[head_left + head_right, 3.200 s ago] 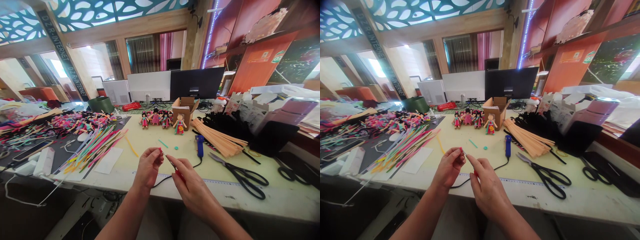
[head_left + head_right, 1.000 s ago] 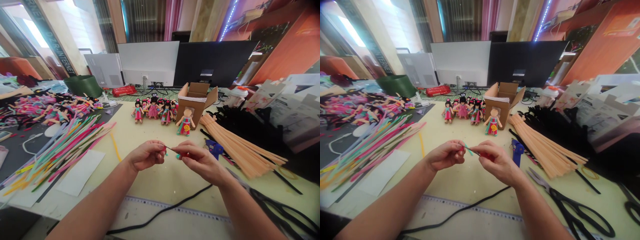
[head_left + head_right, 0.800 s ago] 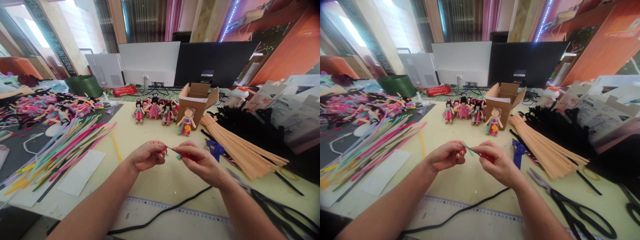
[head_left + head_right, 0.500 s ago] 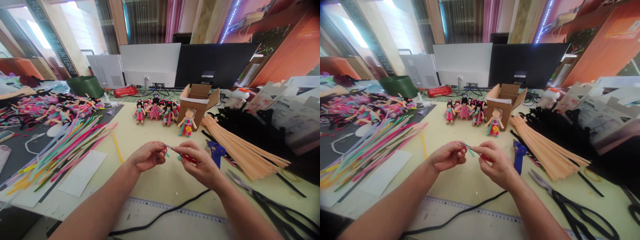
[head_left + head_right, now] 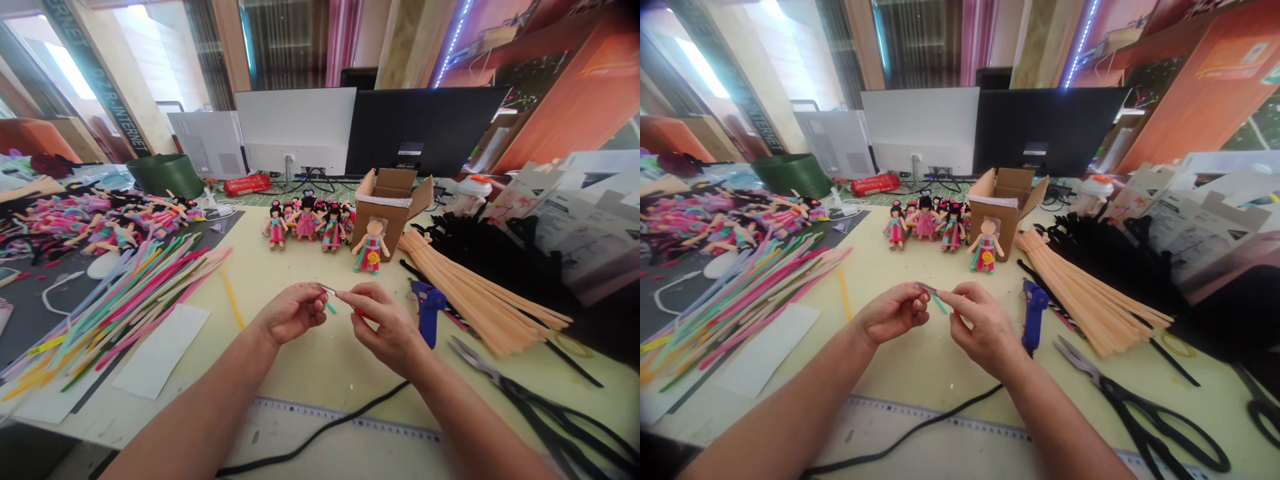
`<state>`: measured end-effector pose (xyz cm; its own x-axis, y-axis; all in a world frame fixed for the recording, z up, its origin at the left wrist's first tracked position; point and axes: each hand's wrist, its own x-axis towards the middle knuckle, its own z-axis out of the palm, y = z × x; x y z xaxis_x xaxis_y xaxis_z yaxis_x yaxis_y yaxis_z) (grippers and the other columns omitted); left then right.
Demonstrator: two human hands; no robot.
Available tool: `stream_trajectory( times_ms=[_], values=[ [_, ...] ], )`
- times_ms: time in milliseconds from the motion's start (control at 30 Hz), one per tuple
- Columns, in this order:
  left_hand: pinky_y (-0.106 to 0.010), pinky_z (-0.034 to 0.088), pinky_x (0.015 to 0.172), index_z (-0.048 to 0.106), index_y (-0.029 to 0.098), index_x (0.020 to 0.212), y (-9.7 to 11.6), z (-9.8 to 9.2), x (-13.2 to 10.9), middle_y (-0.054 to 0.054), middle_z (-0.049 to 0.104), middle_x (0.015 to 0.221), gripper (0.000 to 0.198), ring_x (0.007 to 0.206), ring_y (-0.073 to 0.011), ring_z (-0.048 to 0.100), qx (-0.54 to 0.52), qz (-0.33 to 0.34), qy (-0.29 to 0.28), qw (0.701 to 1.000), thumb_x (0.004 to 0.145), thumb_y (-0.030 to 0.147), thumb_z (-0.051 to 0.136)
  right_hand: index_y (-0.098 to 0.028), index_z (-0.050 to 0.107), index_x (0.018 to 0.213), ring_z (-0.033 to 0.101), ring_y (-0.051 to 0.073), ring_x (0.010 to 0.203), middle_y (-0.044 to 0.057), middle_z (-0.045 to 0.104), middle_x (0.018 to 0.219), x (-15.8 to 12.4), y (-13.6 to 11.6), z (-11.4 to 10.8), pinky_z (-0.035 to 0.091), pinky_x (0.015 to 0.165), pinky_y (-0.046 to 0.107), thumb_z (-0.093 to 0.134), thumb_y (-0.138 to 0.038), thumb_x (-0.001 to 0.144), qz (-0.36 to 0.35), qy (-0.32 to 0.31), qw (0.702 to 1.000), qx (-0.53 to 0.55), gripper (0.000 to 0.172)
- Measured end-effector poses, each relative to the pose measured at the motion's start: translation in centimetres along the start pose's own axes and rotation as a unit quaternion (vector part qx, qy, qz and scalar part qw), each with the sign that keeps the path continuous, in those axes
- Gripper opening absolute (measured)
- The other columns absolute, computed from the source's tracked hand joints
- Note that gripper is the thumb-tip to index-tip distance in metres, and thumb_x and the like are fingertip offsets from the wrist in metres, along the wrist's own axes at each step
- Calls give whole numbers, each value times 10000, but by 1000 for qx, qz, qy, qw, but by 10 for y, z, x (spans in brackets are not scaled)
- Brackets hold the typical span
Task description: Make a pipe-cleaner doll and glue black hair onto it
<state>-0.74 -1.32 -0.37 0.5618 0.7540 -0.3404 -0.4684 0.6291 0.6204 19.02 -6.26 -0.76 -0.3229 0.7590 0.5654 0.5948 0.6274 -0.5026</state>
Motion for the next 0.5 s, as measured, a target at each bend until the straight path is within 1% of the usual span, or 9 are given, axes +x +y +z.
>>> stream_trajectory(
  times_ms=[200, 367, 500],
  values=[
    [-196, 482, 559, 622, 100, 723, -2, -2, 3, 3, 592, 643, 72, 524, -45, 543, 3, 14, 20, 1000, 790, 89, 599, -260, 602, 1228, 576, 181, 927, 68, 566, 1024, -2, 2, 7, 514, 802, 338, 501, -88, 843, -8, 13, 1000, -21, 434],
    [-179, 462, 524, 617, 103, 715, -3, -3, 4, 9, 574, 624, 100, 507, -41, 521, 14, 15, 43, 999, 805, 84, 577, -243, 597, 1232, 567, 186, 919, 76, 568, 1021, -3, 2, 9, 510, 807, 352, 498, -70, 826, -8, 17, 999, -35, 453],
    [-175, 459, 519, 620, 103, 737, -3, -4, 3, 8, 576, 634, 86, 519, -44, 526, 23, 16, 56, 998, 813, 92, 580, -250, 595, 1233, 563, 190, 935, 74, 568, 1025, -5, 2, 11, 509, 815, 347, 504, -51, 800, -5, 20, 999, -39, 486]
  ],
)
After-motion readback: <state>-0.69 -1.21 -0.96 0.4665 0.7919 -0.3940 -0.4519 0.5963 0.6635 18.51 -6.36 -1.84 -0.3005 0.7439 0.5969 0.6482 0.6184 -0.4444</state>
